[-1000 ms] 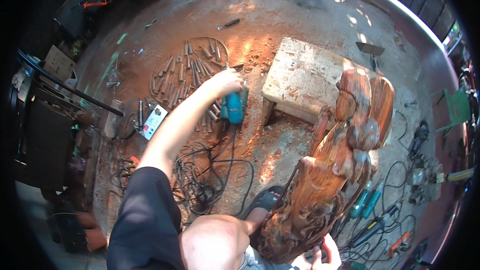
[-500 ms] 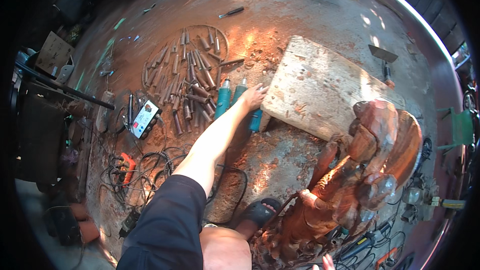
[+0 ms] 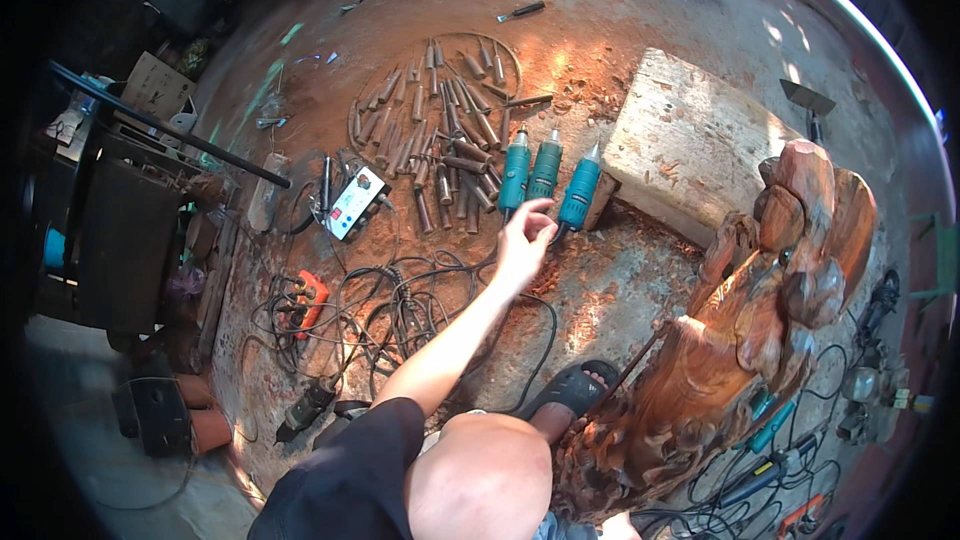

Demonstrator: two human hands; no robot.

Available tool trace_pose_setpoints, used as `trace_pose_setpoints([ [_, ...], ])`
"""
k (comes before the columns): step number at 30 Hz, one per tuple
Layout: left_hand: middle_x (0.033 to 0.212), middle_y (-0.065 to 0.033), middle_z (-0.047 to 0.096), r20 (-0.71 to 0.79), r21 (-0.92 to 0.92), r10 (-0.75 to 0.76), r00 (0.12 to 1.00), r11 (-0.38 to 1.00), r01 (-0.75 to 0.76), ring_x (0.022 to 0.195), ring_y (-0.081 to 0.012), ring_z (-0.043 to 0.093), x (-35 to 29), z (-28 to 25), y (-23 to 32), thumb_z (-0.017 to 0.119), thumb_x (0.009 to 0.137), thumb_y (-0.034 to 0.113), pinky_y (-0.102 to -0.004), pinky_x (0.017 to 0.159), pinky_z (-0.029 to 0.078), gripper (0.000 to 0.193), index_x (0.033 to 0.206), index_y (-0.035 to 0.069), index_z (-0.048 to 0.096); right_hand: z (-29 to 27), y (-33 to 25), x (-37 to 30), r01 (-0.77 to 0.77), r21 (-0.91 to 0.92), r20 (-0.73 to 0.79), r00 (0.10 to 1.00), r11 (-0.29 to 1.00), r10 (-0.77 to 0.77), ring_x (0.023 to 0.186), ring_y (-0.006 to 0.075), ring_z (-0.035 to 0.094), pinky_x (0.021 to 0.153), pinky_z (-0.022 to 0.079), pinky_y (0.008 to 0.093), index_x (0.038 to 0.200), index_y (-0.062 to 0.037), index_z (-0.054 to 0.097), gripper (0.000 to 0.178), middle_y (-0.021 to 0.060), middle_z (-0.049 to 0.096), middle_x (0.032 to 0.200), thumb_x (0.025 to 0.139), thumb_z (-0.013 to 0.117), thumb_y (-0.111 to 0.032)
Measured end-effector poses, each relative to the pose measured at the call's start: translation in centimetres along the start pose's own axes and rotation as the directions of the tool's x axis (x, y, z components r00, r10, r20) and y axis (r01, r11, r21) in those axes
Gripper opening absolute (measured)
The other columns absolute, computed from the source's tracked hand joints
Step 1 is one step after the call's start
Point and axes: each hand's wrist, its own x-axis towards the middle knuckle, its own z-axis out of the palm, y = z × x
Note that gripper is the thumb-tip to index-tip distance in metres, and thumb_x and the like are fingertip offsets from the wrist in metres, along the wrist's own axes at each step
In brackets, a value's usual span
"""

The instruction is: The person carves a wooden sculpture using a rotary tool and a chisel with a mallet. They switch between tools to refine details on the sculpture's surface.

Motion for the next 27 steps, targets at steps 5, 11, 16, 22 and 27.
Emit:
trace_pose_setpoints([
  [5,0.128,-0.0121,0.072,0.427,-0.028,-0.009,0.904,0.999,0.023,0.113,-0.0171,0.068,-6.8,0.2,7.3,0.063,0.107,0.023,-0.0355,0.1,0.054,0.038,0.143,0.008,0.064,26.6,14.6,0.7,-0.169,0.515,0.247,0.968,0.841,0.043,0.121,0.0255,0.067,0.101,0.054,0.0361,0.144,0.0039,0.058,0.044,0.0204,0.068,0.133,0.101,0.068,-0.003],
  [11,0.141,-0.0126,0.065,0.841,-0.086,0.054,0.539,0.996,0.035,0.126,-0.0218,0.064,-10.2,0.2,9.2,0.07,0.105,0.035,-0.0387,0.106,0.053,0.053,0.149,0.008,0.059,37.3,4.8,0.9,-0.036,0.603,0.084,0.996,0.797,-0.018,0.097,0.0121,0.065,0.077,0.053,0.026,0.153,-0.0037,0.057,0.049,0.0187,0.075,0.13,0.103,0.06,-0.002],
  [16,0.129,-0.0093,0.067,0.887,0.068,-0.092,0.453,0.995,0.068,0.12,-0.0169,0.064,-11.1,0.8,10.5,0.074,0.104,0.032,-0.0354,0.106,0.053,0.057,0.149,0.003,0.054,37.6,6.2,1.3,-0.12,0.651,0.189,0.982,0.749,-0.007,0.128,0.0196,0.067,0.103,0.052,0.03,0.15,0.0044,0.057,0.044,0.0211,0.07,0.14,0.106,0.055,0.0],
  [22,0.134,-0.0078,0.064,0.914,0.005,-0.142,0.381,0.941,0.337,0.116,-0.0118,0.06,-10.9,0.7,8.5,0.073,0.105,0.026,-0.0315,0.1,0.053,0.057,0.151,0.002,0.052,37.5,6.6,3.0,-0.158,0.473,0.023,0.986,0.867,0.167,0.092,0.0141,0.065,0.079,0.052,0.0284,0.143,-0.0044,0.064,0.046,0.0103,0.071,0.112,0.098,0.069,-0.001],
  [27,0.14,-0.0068,0.063,0.917,-0.029,-0.153,0.367,0.895,0.445,0.126,-0.0115,0.058,-10.9,0.6,7.8,0.073,0.104,0.018,-0.0296,0.108,0.051,0.053,0.151,0.005,0.053,37.5,4.5,6.4,0.082,0.195,-0.205,0.978,0.977,-0.041,0.102,0.0334,0.067,0.089,0.053,0.0416,0.145,-0.0066,0.06,0.054,0.0166,0.065,0.117,0.094,0.077,-0.008],
])
